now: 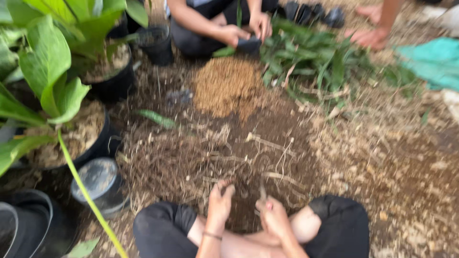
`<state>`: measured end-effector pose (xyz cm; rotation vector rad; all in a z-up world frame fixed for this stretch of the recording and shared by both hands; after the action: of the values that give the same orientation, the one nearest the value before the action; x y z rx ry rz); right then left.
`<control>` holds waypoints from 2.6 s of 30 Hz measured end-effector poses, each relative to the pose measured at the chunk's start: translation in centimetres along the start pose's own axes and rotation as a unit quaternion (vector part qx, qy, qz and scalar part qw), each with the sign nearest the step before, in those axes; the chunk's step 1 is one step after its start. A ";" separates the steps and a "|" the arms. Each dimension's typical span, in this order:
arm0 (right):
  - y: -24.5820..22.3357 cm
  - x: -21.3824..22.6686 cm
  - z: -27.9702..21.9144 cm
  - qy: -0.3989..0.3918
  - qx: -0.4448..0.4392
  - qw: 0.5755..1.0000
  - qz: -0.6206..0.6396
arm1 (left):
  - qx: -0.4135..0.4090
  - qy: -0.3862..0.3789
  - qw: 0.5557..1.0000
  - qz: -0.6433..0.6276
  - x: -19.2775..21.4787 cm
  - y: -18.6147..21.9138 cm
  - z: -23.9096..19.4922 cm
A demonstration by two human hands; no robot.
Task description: The person trims roots from plant cuttings using a small tool, handles several root clumps, and gathers the trimmed material on the ground while sitting among potted plants.
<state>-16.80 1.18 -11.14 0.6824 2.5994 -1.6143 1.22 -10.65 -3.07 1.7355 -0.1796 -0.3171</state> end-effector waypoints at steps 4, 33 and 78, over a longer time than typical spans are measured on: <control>-3.4 -0.5 -2.6 0.019 -0.072 0.997 0.029 | 0.017 0.014 1.000 -0.008 3.0 1.8 -1.8; -8.3 1.2 -2.6 -0.009 -0.022 0.976 0.218 | -0.201 0.166 0.713 0.651 8.5 23.0 -1.9; -8.0 2.8 -1.7 -0.024 -0.010 0.959 0.284 | 0.058 0.276 0.894 0.347 23.1 25.1 -1.8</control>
<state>-21.84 0.59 -4.21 1.2246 2.0949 -1.3906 25.11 -20.46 19.28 1.6897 -0.3873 0.7198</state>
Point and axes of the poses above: each hand's wrist, its own z-axis towards the middle knuckle, its own x-axis out of the back of the hand, y = z × x, the point moved 8 cm from there along z, towards the middle knuckle, and after that the axes turned 8 degrees about -y, right-handed, at the moved point
